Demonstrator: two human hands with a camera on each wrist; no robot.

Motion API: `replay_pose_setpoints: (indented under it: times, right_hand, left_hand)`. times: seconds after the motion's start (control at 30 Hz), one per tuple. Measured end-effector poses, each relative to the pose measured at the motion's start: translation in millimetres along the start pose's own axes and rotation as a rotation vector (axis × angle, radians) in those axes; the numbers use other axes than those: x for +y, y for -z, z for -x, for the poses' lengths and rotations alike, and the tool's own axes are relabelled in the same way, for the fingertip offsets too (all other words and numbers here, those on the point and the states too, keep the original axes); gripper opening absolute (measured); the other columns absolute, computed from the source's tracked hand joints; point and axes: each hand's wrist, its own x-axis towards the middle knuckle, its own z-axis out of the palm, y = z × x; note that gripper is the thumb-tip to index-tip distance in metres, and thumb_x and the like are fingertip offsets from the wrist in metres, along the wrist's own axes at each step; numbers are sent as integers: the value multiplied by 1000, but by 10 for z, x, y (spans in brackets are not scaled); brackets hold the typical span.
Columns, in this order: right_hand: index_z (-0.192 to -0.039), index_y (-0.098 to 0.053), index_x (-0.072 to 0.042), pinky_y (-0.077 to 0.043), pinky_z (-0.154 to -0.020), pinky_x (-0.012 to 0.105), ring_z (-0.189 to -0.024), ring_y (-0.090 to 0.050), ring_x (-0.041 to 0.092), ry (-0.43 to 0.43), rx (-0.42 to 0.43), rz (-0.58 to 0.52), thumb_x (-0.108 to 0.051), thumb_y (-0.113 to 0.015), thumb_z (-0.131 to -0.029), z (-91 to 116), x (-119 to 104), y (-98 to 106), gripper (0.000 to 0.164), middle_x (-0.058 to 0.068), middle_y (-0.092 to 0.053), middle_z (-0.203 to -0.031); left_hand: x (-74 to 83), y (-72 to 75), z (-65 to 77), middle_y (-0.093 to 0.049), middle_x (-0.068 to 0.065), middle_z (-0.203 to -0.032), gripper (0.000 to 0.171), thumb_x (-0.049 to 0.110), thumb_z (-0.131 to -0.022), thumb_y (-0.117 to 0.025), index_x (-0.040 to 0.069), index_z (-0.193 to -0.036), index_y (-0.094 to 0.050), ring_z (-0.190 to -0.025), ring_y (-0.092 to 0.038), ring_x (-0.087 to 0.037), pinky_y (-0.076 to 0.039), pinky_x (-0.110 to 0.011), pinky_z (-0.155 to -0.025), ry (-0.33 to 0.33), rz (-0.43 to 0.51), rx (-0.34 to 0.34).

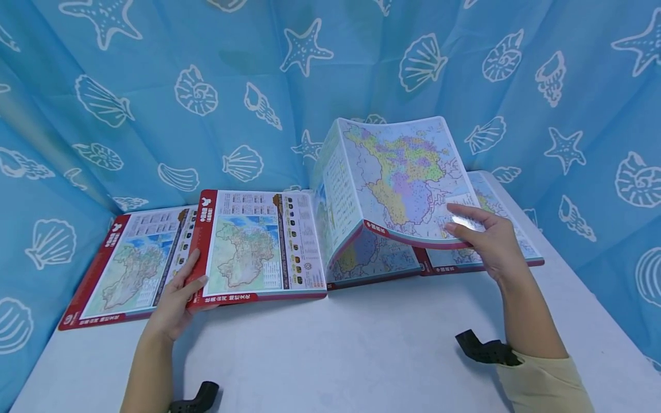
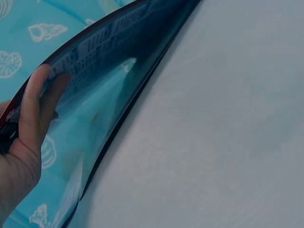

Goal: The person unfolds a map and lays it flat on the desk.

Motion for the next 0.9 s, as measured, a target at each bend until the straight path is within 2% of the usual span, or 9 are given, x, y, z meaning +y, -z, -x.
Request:
replay_pose_setpoints:
  times: [0.1,0.27,0.47,0.6,0.73,0.9]
  right_hand:
    - [-140,-49,-18,-48,-76,19,-102,-47,11,-18,9,1,-53,-66,-81,1,10,13,71,15,-37,-146]
    - [-140,-48,-18,-47,-79,21,-106,-44,14,-42,14,11,-54,-66,-80,-19,21,16,71,14,-33,-148]
    - [-139,-49,-15,-46,-78,21,-109,-41,16,-28,12,20,-51,-66,-82,-60,44,1,70,15,-33,-148]
    - [-139,-49,-12,-46,-79,22,-109,-42,16,-25,4,13,-50,-66,-83,-60,59,3,70,15,-34,-147]
    - [-138,-49,-12,-43,-85,30,-117,-39,22,-20,-2,1,-50,-66,-82,-67,71,-8,70,16,-33,-148]
    - [-138,-50,-12,-42,-89,34,-118,-38,22,-20,-20,0,-48,-66,-84,-77,83,-27,67,15,-33,-148]
  left_hand:
    - [-2,67,-13,-35,12,-125,67,27,-94,-57,49,-145,-19,-95,-62,-5,-55,-25,-79,16,42,30]
    - [0,183,-15,-38,13,-120,69,27,-91,-62,48,-144,-24,-89,-64,-4,-55,-24,-76,48,134,141]
    - [13,264,26,-38,14,-119,70,22,-89,-64,45,-144,-27,-89,-62,-2,-56,-24,-73,38,216,236]
    - [13,282,37,-37,18,-119,73,20,-88,-67,48,-143,-28,-105,-49,-4,-55,-22,-76,22,224,263]
    - [-6,319,45,-36,18,-120,76,16,-87,-67,47,-144,-27,-110,-43,-7,-54,-22,-77,-20,190,262]
    - [-14,348,41,-27,13,-141,72,16,-87,-68,48,-141,-32,-110,-42,-7,-54,-18,-75,-22,170,306]
